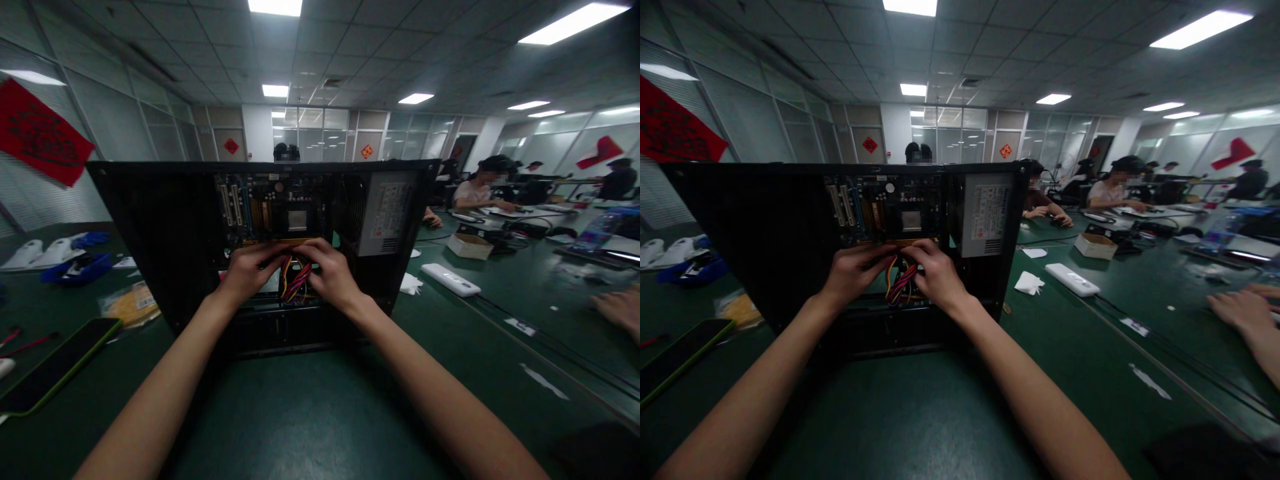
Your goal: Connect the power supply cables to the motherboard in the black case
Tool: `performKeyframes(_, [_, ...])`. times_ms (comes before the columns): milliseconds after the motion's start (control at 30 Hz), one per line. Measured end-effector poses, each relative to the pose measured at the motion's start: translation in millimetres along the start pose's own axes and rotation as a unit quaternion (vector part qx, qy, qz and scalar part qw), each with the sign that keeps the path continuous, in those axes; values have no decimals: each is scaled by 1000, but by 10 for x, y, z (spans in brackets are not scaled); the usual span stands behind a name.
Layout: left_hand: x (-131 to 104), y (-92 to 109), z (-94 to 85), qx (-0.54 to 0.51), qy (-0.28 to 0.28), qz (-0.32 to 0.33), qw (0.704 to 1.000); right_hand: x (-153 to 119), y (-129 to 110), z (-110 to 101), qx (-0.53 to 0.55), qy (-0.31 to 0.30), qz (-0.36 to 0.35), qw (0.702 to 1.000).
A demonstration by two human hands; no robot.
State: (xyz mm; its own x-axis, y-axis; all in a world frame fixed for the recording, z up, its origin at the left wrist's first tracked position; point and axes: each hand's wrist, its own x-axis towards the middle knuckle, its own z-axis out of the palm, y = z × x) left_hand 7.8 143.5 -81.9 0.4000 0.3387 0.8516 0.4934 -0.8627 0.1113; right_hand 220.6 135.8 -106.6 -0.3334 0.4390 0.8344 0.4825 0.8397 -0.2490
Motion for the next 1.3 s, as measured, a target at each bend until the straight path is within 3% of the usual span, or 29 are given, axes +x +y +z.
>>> performKeyframes(300, [-7,-42,31,32,-33,42,998,5,-58,1,-73,-31,11,997])
performKeyframes(500, [-33,-31,94,94,-194,-23,976,1,-49,16,-141,-113,66,981])
performKeyframes(633, [5,9,114,141,-271,-60,950,14,-75,12,-189,-176,115,959])
performKeyframes(833, [116,-20,174,272,-367,-19,889,71,-150,-10,-204,-299,222,905])
performKeyframes(1033, [173,-58,235,338,-395,-19,854,77,-126,3,-198,-296,243,902])
performKeyframes(1300, [183,-78,285,335,-393,-13,857,68,-7,40,-173,-288,215,917])
